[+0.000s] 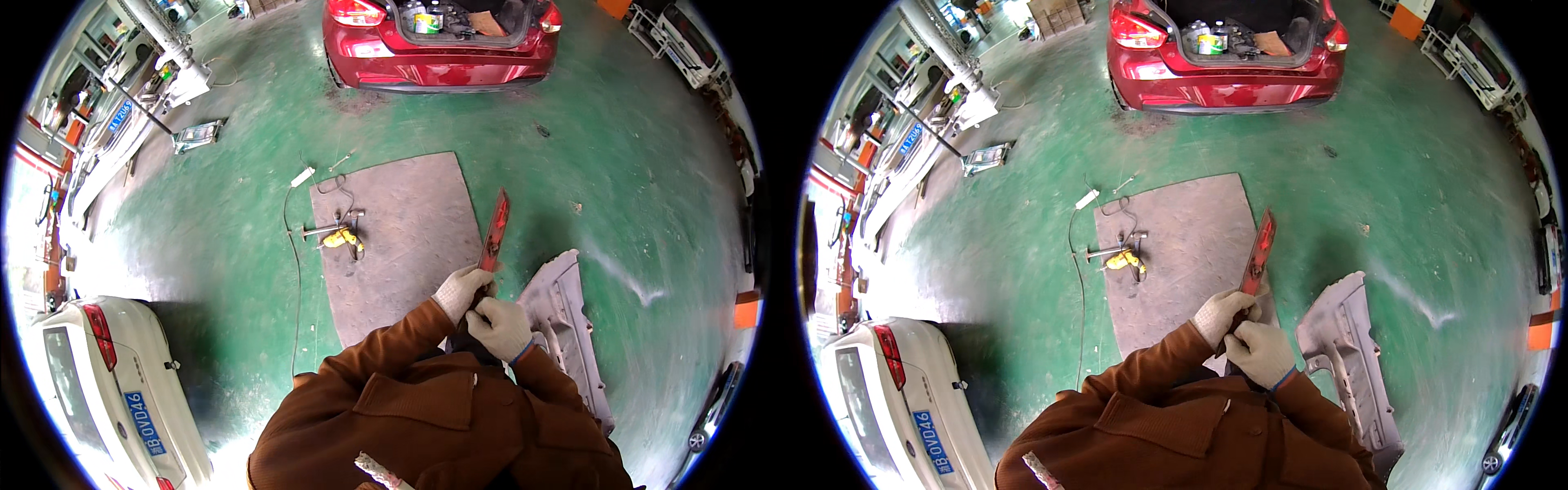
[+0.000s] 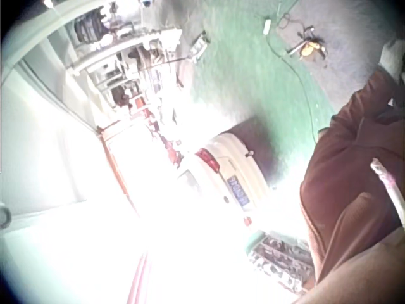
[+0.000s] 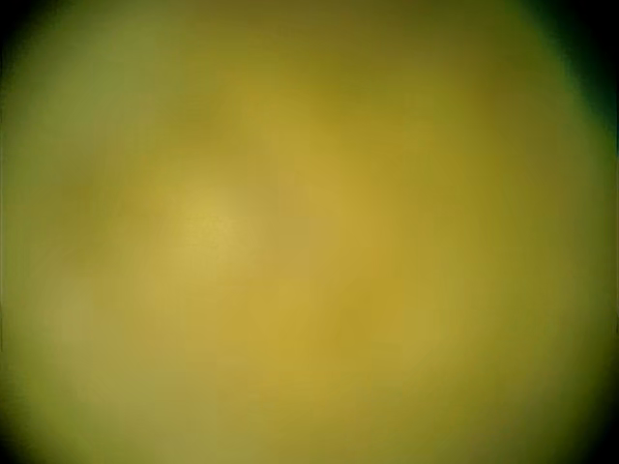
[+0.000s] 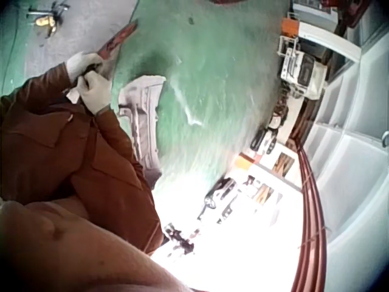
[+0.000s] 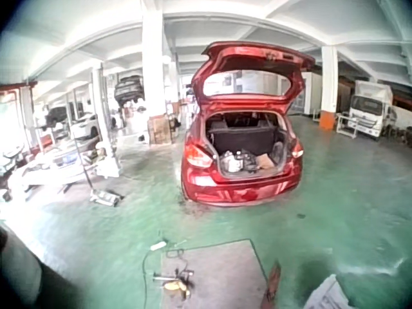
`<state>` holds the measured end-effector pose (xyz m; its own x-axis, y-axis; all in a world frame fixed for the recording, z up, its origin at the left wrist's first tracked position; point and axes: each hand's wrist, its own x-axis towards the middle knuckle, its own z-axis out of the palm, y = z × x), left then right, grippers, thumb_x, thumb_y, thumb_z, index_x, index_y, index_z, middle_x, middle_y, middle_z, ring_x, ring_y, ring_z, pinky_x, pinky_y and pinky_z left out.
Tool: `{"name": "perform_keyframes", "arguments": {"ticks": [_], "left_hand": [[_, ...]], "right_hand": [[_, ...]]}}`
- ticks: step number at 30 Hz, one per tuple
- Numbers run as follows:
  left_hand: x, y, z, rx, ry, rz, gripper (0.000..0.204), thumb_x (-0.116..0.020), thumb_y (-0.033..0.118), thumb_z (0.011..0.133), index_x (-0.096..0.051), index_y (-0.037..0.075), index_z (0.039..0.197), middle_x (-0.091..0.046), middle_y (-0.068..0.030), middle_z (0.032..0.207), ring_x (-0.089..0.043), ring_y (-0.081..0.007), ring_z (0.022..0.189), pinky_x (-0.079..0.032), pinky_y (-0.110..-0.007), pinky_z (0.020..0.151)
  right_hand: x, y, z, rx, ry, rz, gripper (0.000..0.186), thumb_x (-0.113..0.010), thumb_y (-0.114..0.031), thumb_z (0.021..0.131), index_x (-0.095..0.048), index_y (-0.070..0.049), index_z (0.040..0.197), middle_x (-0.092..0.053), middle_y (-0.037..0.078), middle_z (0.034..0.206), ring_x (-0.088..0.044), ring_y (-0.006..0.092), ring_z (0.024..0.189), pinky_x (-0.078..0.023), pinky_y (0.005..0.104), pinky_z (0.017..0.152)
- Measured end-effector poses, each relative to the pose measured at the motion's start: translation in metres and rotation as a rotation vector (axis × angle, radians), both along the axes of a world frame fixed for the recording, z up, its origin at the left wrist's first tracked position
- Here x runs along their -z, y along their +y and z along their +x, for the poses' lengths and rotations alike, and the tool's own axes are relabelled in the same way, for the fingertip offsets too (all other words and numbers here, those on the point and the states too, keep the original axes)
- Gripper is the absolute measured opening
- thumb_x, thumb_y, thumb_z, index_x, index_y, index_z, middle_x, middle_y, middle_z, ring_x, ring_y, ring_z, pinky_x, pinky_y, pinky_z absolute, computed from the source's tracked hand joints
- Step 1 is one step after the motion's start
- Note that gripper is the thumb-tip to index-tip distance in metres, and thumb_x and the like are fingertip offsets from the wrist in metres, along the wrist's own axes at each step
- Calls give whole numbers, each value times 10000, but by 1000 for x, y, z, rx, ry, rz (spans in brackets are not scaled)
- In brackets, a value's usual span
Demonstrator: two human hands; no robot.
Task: The person uses a yellow power drill to remove a fastener from the rear of a red car. They then remove a red plastic trim piece and use a pair of scissors to cut and trim the piece while holding it in their hands.
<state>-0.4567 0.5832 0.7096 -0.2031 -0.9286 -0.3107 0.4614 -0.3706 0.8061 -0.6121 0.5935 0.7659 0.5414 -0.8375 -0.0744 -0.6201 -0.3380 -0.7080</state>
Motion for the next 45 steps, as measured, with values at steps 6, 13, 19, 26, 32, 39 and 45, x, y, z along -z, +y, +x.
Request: {"name": "perform_keyframes", "arguments": {"ticks": [6, 13, 19, 26, 32, 39, 45], "left_hand": [[39, -92, -20, -297, 532, 435, 229, -617, 252, 1033, -672, 56, 1139, -635, -57, 843, -580, -181, 657, -488, -318, 587], [-71, -232, -38, -420, 508, -167, 469, -676, 326, 1032, -590, 130, 1449, -714, -76, 1074, -659, -226, 887, -532, -396, 832], [-110, -325, -79, -320, 362, -452, 587, -684, 373, 1041, -487, 135, 1541, -716, -134, 1187, -705, -276, 1027, -570, -460, 949], [-39, -462, -110, -433, 385, -211, 471, -684, 300, 1045, -553, 149, 1472, -684, -80, 1091, -637, -210, 882, -526, -385, 820], [48, -610, -150, -532, 457, -34, 385, -634, 288, 1083, -571, 147, 1435, -685, -71, 1097, -633, -217, 890, -540, -410, 836], [97, -803, -220, -407, 555, 133, 405, -603, 256, 1088, -533, 143, 1470, -692, -120, 1116, -649, -252, 899, -556, -420, 798], [45, -931, -249, -403, 446, -55, 509, -617, 103, 1022, -493, 50, 1513, -701, -152, 1227, -696, -289, 1005, -562, -460, 917]], "right_hand": [[25, -74, -61, -81, -211, 140, 185, -684, -210, 959, -704, -32, 910, -695, 181, 834, -706, 329, 782, -546, 419, 715], [98, -203, -200, 400, -219, 307, 281, -672, -273, 966, -716, 0, 1015, -750, 191, 928, -722, 348, 846, -560, 418, 784], [197, -274, -325, 531, 26, 344, 367, -698, -334, 933, -725, 14, 1048, -769, 189, 926, -748, 303, 893, -571, 430, 821], [256, -339, -394, 762, -61, 613, 322, -686, -270, 910, -724, 23, 1037, -717, 74, 784, -672, 173, 665, -554, 345, 618], [260, -433, -441, 991, -75, 809, 289, -655, -238, 895, -728, 4, 1035, -732, 106, 809, -690, 206, 677, -556, 366, 612], [349, -502, -614, 292, 831, 581, 139, -745, -255, 851, -792, -173, 952, -783, 121, 1028, -745, 297, 1006, -596, 460, 870], [300, -694, -603, 476, 474, 588, 80, -685, -166, 853, -686, -86, 858, -680, 120, 825, -665, 326, 765, -540, 446, 692]]}}
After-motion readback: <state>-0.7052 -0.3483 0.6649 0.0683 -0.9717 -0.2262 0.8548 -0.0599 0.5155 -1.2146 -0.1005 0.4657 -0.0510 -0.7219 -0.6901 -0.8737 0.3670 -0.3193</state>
